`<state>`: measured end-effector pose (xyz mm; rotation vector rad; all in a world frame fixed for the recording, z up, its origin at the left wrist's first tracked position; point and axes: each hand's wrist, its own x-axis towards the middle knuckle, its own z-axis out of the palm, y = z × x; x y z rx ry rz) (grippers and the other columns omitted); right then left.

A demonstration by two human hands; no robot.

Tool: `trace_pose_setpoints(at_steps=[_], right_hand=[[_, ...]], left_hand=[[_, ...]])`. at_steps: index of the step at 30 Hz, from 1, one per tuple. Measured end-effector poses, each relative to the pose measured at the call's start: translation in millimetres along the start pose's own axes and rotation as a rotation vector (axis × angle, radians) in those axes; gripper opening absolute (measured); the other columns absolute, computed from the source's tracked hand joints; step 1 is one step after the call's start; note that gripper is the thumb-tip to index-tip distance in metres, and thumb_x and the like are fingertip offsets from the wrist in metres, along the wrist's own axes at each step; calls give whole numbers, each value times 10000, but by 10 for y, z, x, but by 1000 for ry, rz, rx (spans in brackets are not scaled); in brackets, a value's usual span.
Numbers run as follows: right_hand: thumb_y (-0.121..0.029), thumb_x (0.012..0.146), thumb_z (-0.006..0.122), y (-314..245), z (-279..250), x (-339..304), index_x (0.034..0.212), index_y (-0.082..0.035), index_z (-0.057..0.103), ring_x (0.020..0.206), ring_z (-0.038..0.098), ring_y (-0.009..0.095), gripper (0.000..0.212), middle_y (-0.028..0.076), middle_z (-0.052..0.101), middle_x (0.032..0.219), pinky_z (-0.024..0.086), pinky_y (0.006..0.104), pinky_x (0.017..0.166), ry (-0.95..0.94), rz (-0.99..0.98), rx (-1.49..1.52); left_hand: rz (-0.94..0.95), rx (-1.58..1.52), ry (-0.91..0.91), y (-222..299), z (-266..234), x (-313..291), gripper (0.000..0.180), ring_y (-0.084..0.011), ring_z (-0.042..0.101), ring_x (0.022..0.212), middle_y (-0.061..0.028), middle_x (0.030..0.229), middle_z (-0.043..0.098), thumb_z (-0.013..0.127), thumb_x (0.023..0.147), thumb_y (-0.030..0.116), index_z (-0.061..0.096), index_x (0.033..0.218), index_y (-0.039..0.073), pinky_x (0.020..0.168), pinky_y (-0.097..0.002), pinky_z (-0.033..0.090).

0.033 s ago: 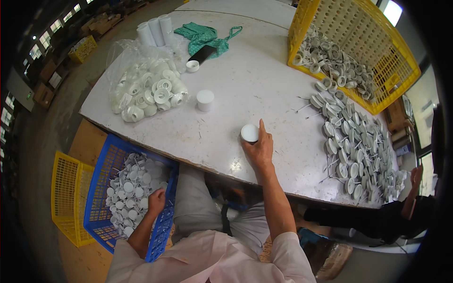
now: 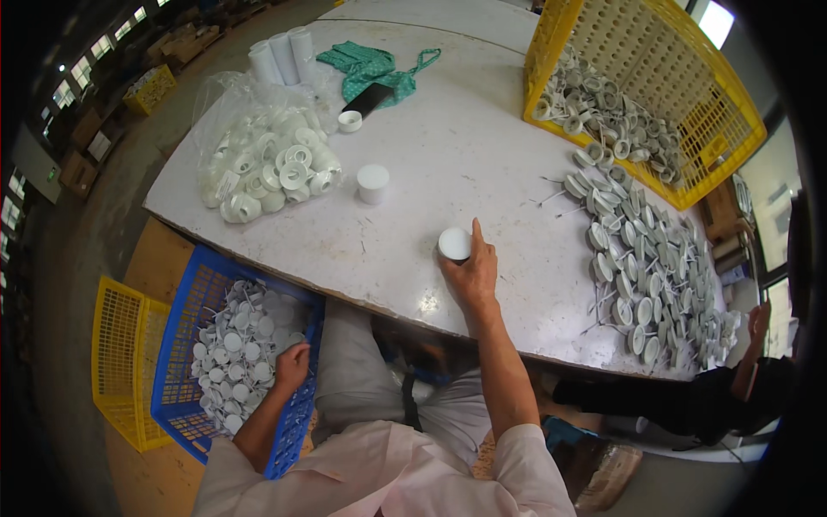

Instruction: The person assembles small LED light fixtures by picking up circular casings and diffuser discs and pressing the diffusers onto the casings by hand.

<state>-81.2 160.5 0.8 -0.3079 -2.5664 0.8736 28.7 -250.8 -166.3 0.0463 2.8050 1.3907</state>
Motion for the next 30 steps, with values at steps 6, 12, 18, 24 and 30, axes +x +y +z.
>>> trace_pose_setpoints(at_steps=[6,12,18,24,30], right_hand=[[-280,713,775,-47,-30,-12,1397,38,345,977,530,341,868,184,626,1025,453,433,840,-7,29,38],[-231,662,805,129,-62,-100,1400,13,346,924,538,358,903,212,604,982,461,460,813,30,-65,7],[-189,677,801,164,-168,-205,1420,2,319,990,542,357,906,226,582,1092,468,449,852,12,-77,76],[-77,657,792,380,-433,-736,1442,-1,267,1148,501,334,947,210,486,1275,435,413,963,71,-9,432],[-4,696,727,552,-489,-1062,1370,-11,415,930,593,238,743,153,581,1126,520,313,757,175,0,380]], left_hand=[[457,-91,-163,1494,235,189,134,-281,683,915,-155,1030,685,609,846,17,659,971,6,779,-322,544],[591,-188,-280,2079,419,281,171,-252,686,922,-152,1045,688,614,816,-23,653,979,8,806,-315,539],[367,-350,-106,2312,548,829,299,-174,645,976,-131,1110,661,612,855,30,590,1149,-15,845,-284,507],[59,-775,111,2107,674,2112,581,-260,466,1244,-214,1362,457,604,916,260,381,1334,-76,1029,-320,370],[73,-520,262,2247,824,2731,615,-290,482,1225,-211,1316,502,484,945,438,421,1308,-54,1017,-351,368]])
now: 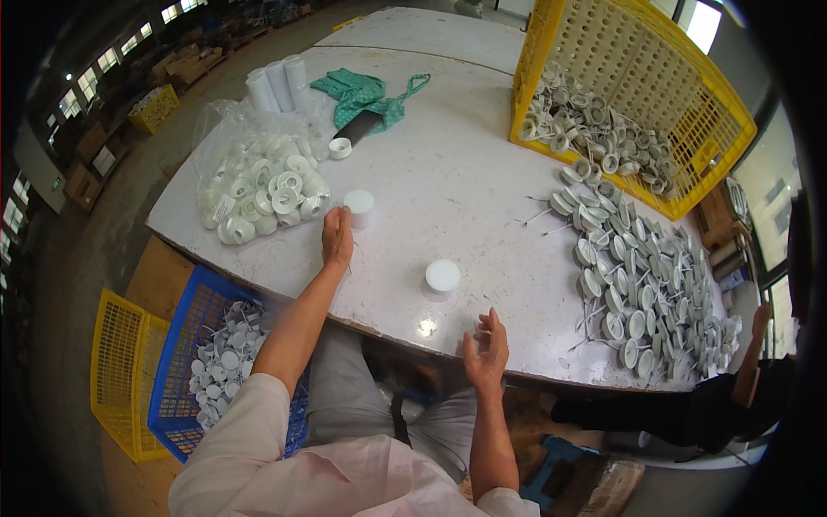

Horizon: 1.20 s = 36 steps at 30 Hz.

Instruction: The person assembles small LED light fixtures by picking up circular casings and diffuser discs and pressing the diffusers onto the casings by hand.

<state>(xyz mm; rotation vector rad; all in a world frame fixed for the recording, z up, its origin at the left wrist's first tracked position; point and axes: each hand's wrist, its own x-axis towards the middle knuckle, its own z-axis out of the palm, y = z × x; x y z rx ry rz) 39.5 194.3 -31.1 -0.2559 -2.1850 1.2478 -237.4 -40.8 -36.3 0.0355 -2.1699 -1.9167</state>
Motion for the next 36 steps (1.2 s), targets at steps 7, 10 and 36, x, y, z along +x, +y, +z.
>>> trace_pose_setpoints(at_steps=[7,10,36], right_hand=[[39,696,681,-72,105,14,1263,-3,537,812,604,201,587,109,633,971,511,284,657,35,-129,-69],[46,694,672,-61,97,4,1245,5,549,775,608,206,566,109,638,933,509,284,640,48,-125,-96],[17,702,671,-84,152,35,1154,-7,607,734,629,239,457,108,652,859,518,324,661,31,-171,-215]], left_hand=[[-133,134,46,54,145,337,575,-310,560,1101,-176,1149,618,477,904,504,562,1184,9,944,-363,409],[-111,172,7,13,154,435,536,-323,566,1087,-168,1132,629,467,898,505,612,1145,52,940,-373,412],[91,120,-262,63,133,28,435,-224,636,921,-167,979,685,559,864,316,621,1137,-16,832,-310,477]])
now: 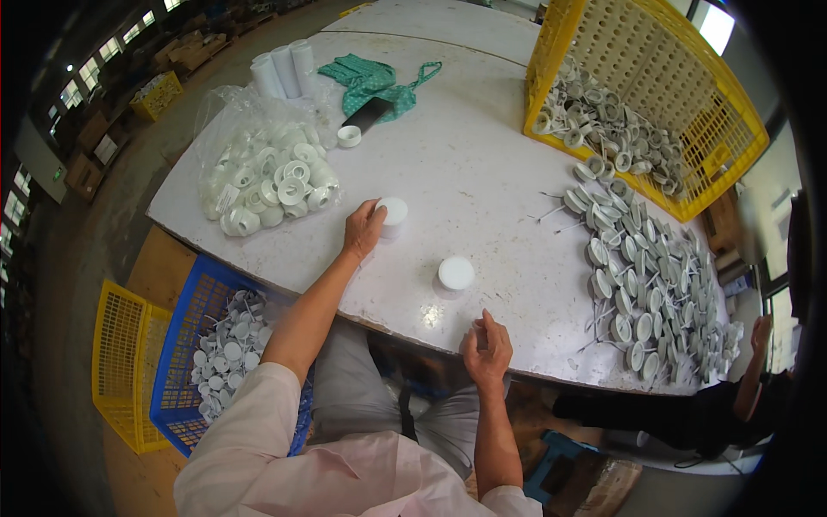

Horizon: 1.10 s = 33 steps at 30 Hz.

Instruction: The person assembles small LED light fixtures by picking up circular casings and diffuser discs and pressing the diffusers onto the casings by hand.

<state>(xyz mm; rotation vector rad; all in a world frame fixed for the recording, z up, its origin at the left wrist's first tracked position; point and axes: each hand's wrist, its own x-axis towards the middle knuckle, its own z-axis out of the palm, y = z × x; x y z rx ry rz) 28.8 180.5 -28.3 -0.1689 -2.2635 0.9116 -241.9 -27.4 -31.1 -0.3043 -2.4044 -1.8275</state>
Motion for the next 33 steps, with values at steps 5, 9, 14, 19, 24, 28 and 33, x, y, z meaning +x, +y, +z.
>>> trace_pose_setpoints(at_steps=[5,9,14,19,24,28,33], right_hand=[[-5,702,672,40,-12,-3,1142,-15,613,780,636,266,444,116,659,867,523,345,698,9,-4,-36],[-39,707,674,1,-31,-7,1127,-15,616,814,634,290,425,117,662,881,520,367,720,6,5,-26],[-56,718,677,30,-63,-11,1086,-30,633,780,620,298,371,121,657,886,514,377,697,5,11,-50],[-31,719,693,13,-74,-19,1067,-38,646,790,639,287,352,124,661,882,526,352,699,4,-7,-67],[-32,718,696,0,-74,-45,1039,-42,652,779,631,292,325,121,658,885,524,363,685,-8,-18,-92],[-30,717,694,-2,-89,-64,1042,-45,653,778,630,289,328,116,658,882,523,361,682,-29,-11,-108],[-38,721,694,-22,-108,-43,1043,-51,654,782,629,285,324,109,658,883,521,357,679,-36,11,-120]], left_hand=[[37,-56,50,-133,114,-109,374,-198,627,924,-141,987,681,543,902,282,630,1124,-7,839,-309,476],[90,-81,154,-303,58,-127,335,-202,615,991,-131,1056,672,501,955,255,637,1124,-1,870,-303,467],[79,-175,122,-253,118,-133,386,-169,584,973,-100,1053,638,435,993,278,619,1122,-36,863,-286,460],[36,-193,142,-335,99,-106,392,-193,597,1021,-113,1077,661,456,982,293,632,1118,-29,879,-292,459],[96,-228,124,-369,104,-114,354,-227,564,1127,-150,1179,614,560,917,156,550,1217,-32,977,-315,426],[186,-118,5,-314,110,-176,728,-288,422,1293,-190,1368,442,737,780,188,362,1366,-29,1087,-372,332],[170,-28,-9,-94,183,-224,1009,-327,378,1325,-229,1408,385,824,579,38,269,1421,14,1093,-385,335]])
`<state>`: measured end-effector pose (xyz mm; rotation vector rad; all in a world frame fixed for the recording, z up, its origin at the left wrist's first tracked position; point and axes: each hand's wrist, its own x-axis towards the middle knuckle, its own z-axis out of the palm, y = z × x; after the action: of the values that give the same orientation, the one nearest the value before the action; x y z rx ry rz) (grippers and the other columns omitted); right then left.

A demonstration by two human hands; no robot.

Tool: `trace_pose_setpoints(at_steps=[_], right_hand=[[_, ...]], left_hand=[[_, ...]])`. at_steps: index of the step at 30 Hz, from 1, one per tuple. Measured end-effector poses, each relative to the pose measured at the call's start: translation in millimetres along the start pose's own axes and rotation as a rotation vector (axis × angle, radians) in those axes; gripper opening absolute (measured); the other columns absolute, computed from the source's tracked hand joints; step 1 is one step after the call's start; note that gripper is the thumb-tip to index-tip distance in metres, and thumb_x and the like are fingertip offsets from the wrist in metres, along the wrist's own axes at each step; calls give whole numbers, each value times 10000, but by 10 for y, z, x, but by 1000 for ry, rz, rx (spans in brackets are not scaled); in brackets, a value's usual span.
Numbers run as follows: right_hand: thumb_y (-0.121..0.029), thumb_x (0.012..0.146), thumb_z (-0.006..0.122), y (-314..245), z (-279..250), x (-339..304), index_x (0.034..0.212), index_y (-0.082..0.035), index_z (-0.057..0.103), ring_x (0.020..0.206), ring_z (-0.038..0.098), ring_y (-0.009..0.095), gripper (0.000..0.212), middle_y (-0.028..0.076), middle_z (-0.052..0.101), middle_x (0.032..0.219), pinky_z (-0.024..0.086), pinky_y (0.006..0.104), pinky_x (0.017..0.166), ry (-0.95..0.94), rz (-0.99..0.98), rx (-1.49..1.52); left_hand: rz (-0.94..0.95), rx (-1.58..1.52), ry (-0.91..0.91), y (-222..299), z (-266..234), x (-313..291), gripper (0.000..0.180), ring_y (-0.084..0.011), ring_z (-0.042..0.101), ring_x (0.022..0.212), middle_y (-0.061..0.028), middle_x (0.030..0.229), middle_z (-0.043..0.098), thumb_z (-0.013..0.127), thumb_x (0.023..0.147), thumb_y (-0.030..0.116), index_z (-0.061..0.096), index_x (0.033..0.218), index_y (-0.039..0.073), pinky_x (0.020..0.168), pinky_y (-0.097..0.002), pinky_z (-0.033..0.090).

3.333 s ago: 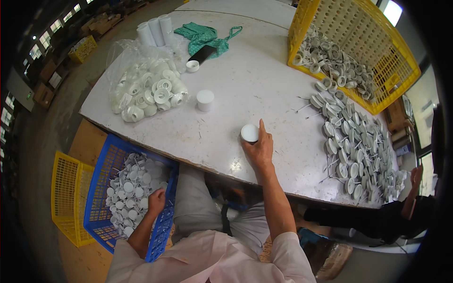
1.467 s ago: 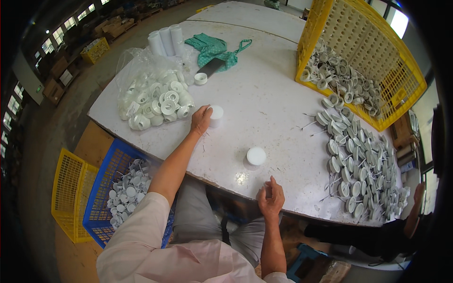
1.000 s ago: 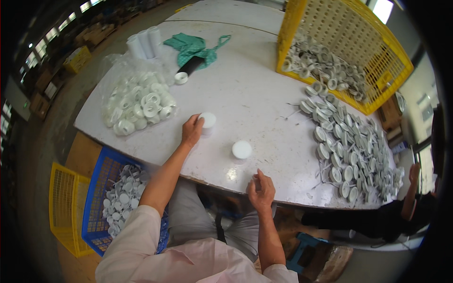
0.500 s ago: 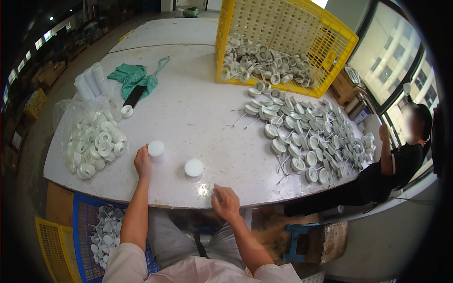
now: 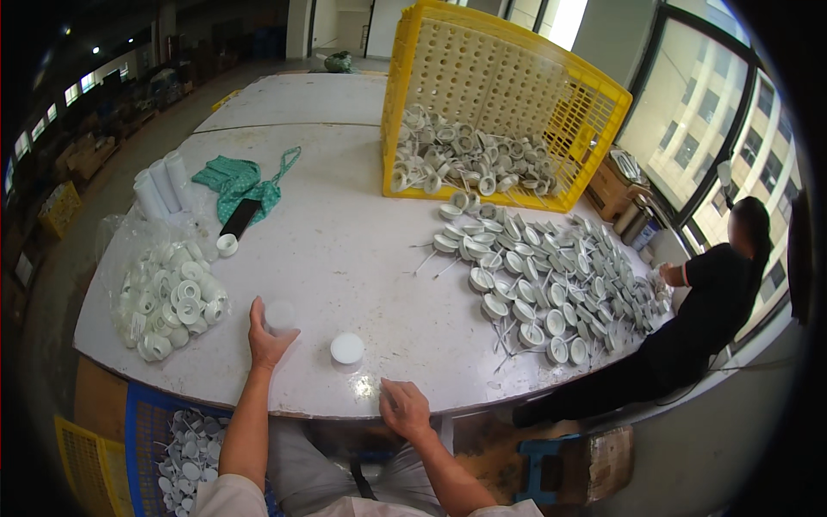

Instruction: The person assembles small LED light fixtures by picking up circular casings and diffuser discs and pressing the diffusers onto the casings by hand.

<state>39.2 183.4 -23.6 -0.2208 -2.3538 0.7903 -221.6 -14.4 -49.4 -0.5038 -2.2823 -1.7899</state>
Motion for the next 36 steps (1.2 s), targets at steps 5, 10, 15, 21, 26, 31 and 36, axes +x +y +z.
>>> trace_pose_setpoints(at_steps=[5,10,15,21,26,31,36], right_hand=[[-71,759,659,8,-3,33,1066,-73,635,760,601,290,309,103,635,847,499,376,665,8,-33,5],[-61,768,651,9,13,22,1078,-67,627,763,601,295,311,104,636,861,495,382,662,-6,-32,34],[-51,770,648,41,-7,-8,1086,-57,618,759,599,300,317,106,632,860,491,391,654,-20,-49,30],[-43,767,648,3,-54,8,1087,-49,615,763,597,303,321,109,631,866,489,392,661,-34,-70,38],[-43,753,654,-24,-9,9,1074,-55,624,772,599,301,323,104,635,890,495,386,674,-32,-70,49],[-50,724,667,93,14,-39,1019,-54,659,765,617,302,296,119,652,859,515,383,672,17,-85,22],[-32,716,667,-12,26,19,975,-30,665,743,613,318,259,137,651,823,508,388,663,32,-132,18]], left_hand=[[-6,163,-24,159,22,0,1094,-334,363,1333,-251,1420,359,801,559,0,187,1463,55,1091,-379,336],[3,192,-31,136,-10,-5,1115,-350,313,1366,-252,1475,270,760,588,-31,112,1489,67,1100,-400,322],[17,244,-19,177,50,-21,1088,-358,314,1363,-240,1487,252,742,609,-25,104,1487,51,1114,-393,297],[51,313,53,115,53,9,1059,-368,327,1351,-244,1496,230,734,621,-11,113,1478,36,1113,-391,296],[28,321,100,19,-12,10,1054,-372,333,1345,-248,1490,242,750,616,9,133,1470,28,1111,-385,299],[-55,238,10,-10,77,1,1129,-351,349,1341,-247,1485,267,823,568,68,150,1475,45,1092,-375,329],[43,342,55,-71,42,-3,1049,-388,301,1358,-271,1479,246,807,634,135,161,1453,26,1103,-387,314]])
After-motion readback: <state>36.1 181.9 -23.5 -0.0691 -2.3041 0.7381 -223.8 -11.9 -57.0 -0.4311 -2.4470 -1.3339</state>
